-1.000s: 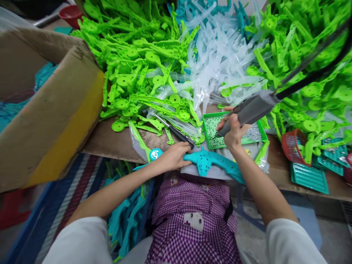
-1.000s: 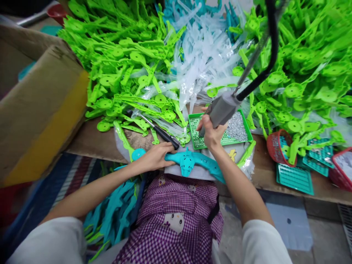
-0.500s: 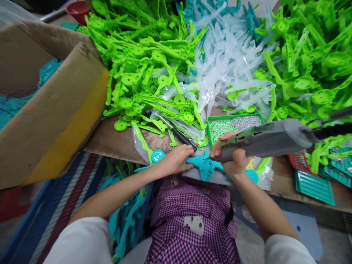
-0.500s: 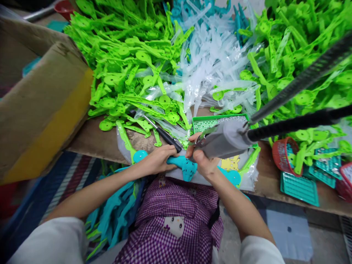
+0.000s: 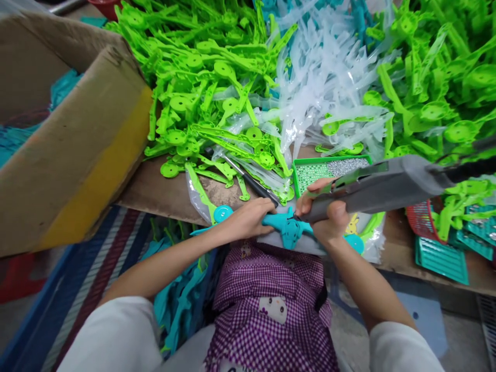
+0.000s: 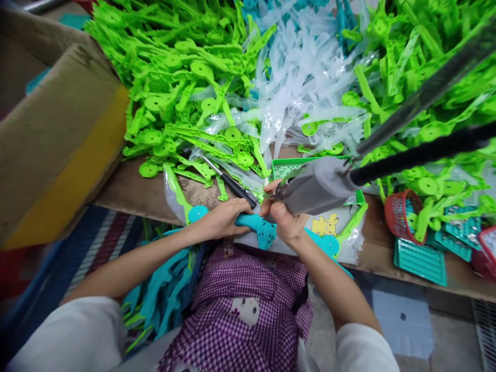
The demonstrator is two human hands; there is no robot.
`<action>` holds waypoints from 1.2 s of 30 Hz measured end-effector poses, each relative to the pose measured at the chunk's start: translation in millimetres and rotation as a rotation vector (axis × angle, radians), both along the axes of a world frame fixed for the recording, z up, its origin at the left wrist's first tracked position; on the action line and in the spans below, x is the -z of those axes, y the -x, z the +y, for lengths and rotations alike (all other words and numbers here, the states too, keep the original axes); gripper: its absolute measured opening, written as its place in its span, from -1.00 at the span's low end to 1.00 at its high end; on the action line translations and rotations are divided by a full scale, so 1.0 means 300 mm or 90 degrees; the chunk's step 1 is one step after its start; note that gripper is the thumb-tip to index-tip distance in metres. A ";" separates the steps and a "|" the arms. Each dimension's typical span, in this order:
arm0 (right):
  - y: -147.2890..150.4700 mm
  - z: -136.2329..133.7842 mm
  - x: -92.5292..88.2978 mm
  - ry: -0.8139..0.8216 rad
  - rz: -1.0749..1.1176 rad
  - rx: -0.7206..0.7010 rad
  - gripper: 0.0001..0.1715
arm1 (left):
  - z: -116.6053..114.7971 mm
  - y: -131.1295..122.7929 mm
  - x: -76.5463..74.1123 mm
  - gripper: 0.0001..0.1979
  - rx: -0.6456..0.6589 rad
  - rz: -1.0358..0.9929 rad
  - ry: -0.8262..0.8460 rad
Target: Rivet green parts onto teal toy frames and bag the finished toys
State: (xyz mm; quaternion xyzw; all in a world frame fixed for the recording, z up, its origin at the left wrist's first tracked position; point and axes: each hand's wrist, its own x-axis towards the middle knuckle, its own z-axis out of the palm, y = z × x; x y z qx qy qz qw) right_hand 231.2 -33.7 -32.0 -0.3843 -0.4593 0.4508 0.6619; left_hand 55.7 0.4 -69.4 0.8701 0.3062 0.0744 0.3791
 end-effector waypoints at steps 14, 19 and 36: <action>0.072 0.018 -0.056 -0.005 0.079 0.004 -0.49 | 0.019 0.010 0.025 -0.89 -0.028 -0.168 0.058; 0.077 0.015 -0.054 -0.011 0.079 -0.003 -0.52 | 0.023 0.012 0.020 -0.82 -0.031 -0.174 0.062; 0.094 0.004 -0.024 -0.022 0.059 -0.010 -0.53 | 0.008 0.010 0.011 -0.93 -0.065 -0.096 0.013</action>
